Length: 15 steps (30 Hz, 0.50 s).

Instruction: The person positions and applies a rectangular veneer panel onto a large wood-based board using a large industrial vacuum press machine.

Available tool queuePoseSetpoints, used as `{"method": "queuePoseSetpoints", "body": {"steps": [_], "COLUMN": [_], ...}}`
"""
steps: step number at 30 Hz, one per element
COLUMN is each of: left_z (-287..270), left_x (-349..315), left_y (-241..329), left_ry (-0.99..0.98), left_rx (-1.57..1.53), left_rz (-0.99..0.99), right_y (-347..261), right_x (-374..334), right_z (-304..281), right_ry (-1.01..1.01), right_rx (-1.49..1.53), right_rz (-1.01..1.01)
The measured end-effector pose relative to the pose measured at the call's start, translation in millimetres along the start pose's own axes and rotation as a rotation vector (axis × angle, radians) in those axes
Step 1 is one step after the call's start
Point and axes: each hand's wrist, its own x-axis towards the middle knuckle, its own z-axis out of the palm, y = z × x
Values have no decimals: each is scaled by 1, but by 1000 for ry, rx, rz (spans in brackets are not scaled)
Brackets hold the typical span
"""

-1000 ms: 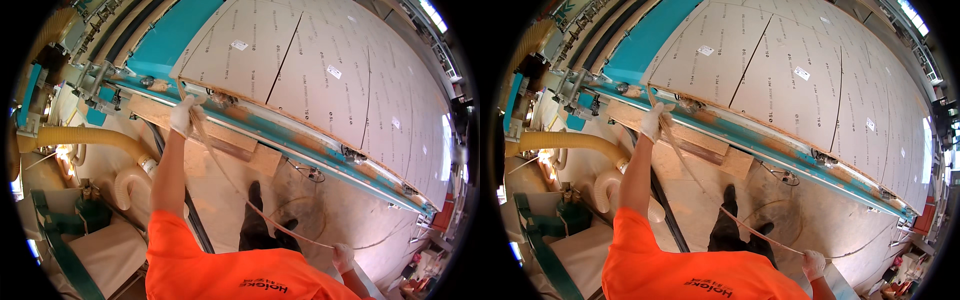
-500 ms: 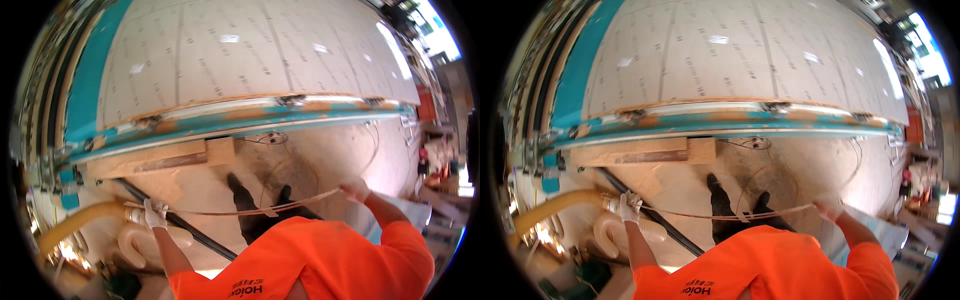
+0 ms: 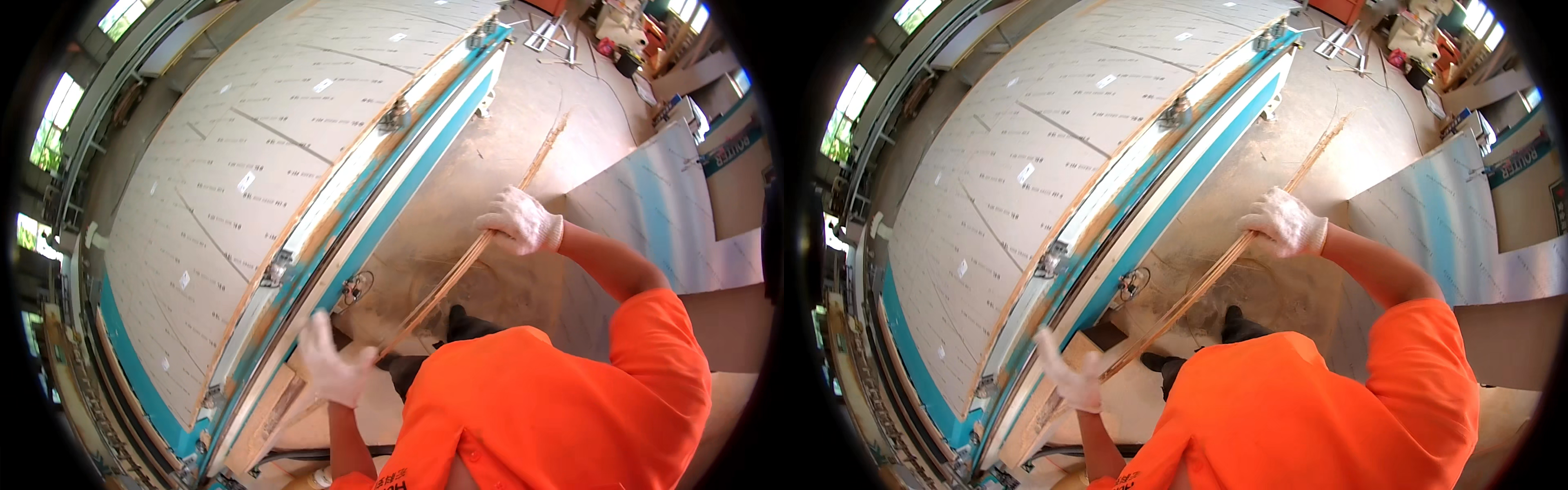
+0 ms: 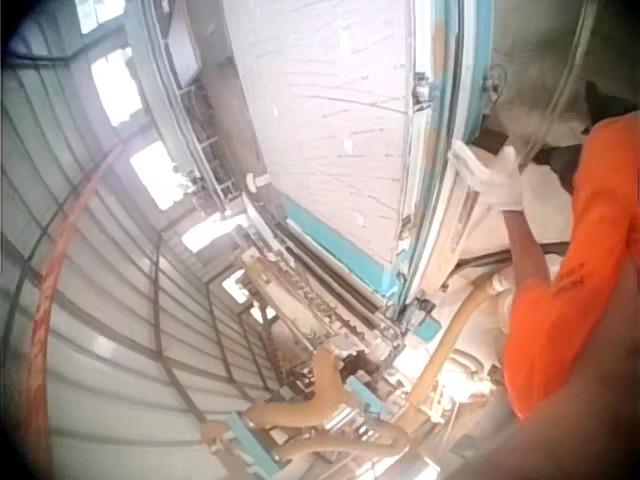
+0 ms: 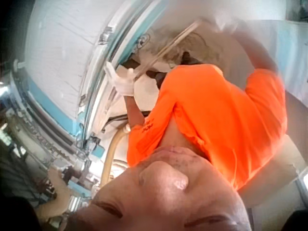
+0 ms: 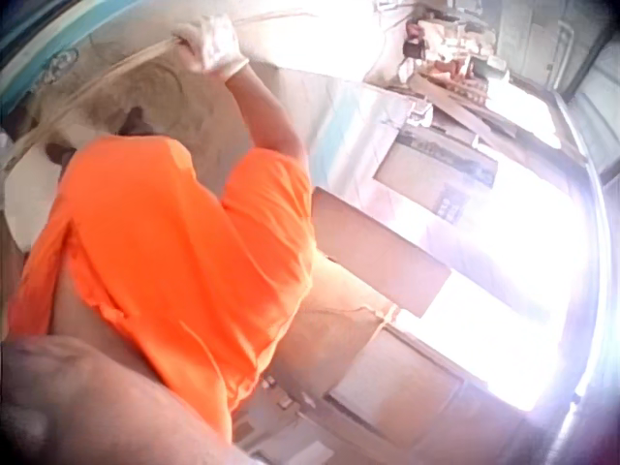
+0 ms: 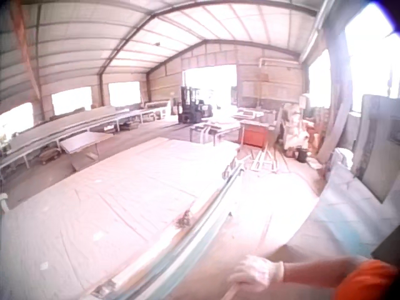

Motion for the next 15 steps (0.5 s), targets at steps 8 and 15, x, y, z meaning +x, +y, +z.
{"method": "queuePoseSetpoints", "body": {"steps": [8, 15], "left_z": [192, 329], "left_x": [83, 150], "left_y": [147, 204], "left_ry": [-864, -626], "left_rx": [-640, -613], "left_rz": [-174, -280], "right_y": [128, 275], "right_x": [-49, -32], "right_z": [-107, -204], "right_ry": [156, 318], "right_rx": [-210, -497], "right_rz": [62, 142]}}
